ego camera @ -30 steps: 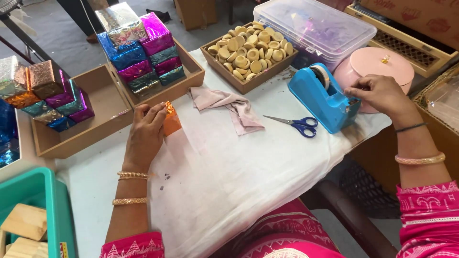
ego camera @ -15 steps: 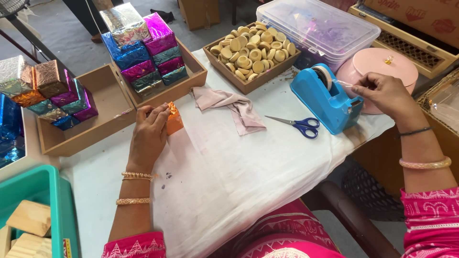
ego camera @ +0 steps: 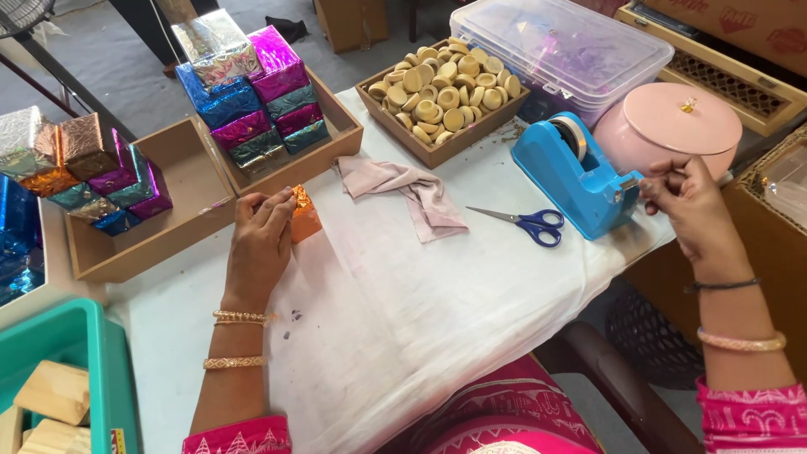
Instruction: The person wraps small wooden blocks in shiny metallic foil. They pick up a block, cover it with foil, fold the edges, and secure the wrapping with tape. The wrapped blocks are then placed into a cardboard box.
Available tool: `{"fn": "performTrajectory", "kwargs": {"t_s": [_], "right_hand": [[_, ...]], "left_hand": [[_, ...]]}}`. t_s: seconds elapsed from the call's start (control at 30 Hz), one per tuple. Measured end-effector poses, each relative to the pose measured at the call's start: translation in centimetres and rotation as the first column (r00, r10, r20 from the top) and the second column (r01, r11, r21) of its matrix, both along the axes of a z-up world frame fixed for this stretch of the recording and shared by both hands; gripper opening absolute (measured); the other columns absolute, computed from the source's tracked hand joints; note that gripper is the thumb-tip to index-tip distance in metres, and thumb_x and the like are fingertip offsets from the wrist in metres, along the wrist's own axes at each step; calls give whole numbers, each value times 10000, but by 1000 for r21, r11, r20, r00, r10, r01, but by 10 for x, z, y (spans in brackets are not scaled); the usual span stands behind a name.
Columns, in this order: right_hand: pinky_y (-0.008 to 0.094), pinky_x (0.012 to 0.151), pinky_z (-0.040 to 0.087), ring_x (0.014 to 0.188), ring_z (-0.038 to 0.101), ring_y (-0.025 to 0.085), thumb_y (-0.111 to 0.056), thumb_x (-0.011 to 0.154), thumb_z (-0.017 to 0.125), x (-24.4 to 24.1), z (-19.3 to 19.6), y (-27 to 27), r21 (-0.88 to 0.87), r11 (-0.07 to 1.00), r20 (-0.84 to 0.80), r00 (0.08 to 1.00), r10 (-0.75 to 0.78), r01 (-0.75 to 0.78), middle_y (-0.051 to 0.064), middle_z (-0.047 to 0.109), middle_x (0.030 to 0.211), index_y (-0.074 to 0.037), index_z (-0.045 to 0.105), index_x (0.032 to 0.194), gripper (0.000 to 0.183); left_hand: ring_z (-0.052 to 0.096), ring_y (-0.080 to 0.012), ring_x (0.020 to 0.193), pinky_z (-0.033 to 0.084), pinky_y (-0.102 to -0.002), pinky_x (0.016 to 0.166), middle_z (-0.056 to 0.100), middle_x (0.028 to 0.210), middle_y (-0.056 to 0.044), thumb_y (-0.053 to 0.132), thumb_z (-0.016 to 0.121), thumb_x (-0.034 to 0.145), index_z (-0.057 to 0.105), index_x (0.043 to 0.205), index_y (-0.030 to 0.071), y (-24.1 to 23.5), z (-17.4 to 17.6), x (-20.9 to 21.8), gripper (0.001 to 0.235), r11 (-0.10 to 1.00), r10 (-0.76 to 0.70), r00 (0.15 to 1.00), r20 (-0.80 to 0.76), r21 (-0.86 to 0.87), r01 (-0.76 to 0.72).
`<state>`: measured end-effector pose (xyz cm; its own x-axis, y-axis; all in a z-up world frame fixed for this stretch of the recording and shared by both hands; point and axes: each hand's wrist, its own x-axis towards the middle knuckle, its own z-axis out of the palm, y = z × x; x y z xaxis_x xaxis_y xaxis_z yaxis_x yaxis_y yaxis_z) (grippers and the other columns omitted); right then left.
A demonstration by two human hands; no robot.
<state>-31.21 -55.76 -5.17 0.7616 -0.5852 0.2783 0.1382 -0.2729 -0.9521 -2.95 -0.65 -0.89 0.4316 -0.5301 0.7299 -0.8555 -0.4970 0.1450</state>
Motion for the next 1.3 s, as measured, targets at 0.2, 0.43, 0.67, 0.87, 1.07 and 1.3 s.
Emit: {"fn": "performTrajectory", "kwargs": {"t_s": [0.2,0.43,0.67,0.87,1.07,1.3], "right_hand": [[270,793,566,917,649,118,-72,1051,685,-8,-27,3,151,988,56,998,-42,33,40,660,1058,-41,556,1184,188],[281,855,584,897,665,140,-64,1126,665,0,-88,-13,332,943,187,981,-49,-16,47,669,1001,-33,619,1103,60],[263,901,565,933,611,125,-20,1176,661,0,-101,70,16,977,319,925,-205,212,60,634,1085,-4,541,1103,141],[217,857,509,951,582,106,-47,1109,696,69,-3,171,-352,933,226,974,5,77,58,600,1092,-18,569,1102,131],[219,643,474,743,552,62,-112,1054,655,191,57,256,-324,862,19,909,417,-389,8,607,877,-23,607,1052,101],[291,527,459,609,537,98,-192,995,673,292,70,341,-367,703,-211,791,574,-609,49,619,721,-4,616,981,197]], "left_hand": [[576,-342,1179,509,-407,1043,704,1316,-72,28,690,960,700,1205,16,0,-1,1,245,1000,8,1000,-14,-4,-8],[580,-369,1190,526,-424,1021,672,1278,-131,-14,666,921,679,1176,-8,0,-10,6,256,999,23,999,23,-25,-22],[576,-338,1208,541,-420,1036,656,1216,-113,12,673,958,675,1180,-6,-4,-10,7,223,999,-8,1000,26,-39,9],[573,-337,1221,533,-425,1032,655,1215,-115,17,677,931,675,1185,-4,-4,-11,4,254,998,-9,1000,-6,-58,9],[568,-336,1230,529,-426,1051,655,1213,-112,23,674,924,675,1187,0,-5,-11,4,263,999,12,1000,6,-45,-12],[576,-329,1239,540,-413,1038,657,1209,-108,32,667,935,678,1158,7,-6,-14,5,225,999,13,1000,15,-44,-12]]}}
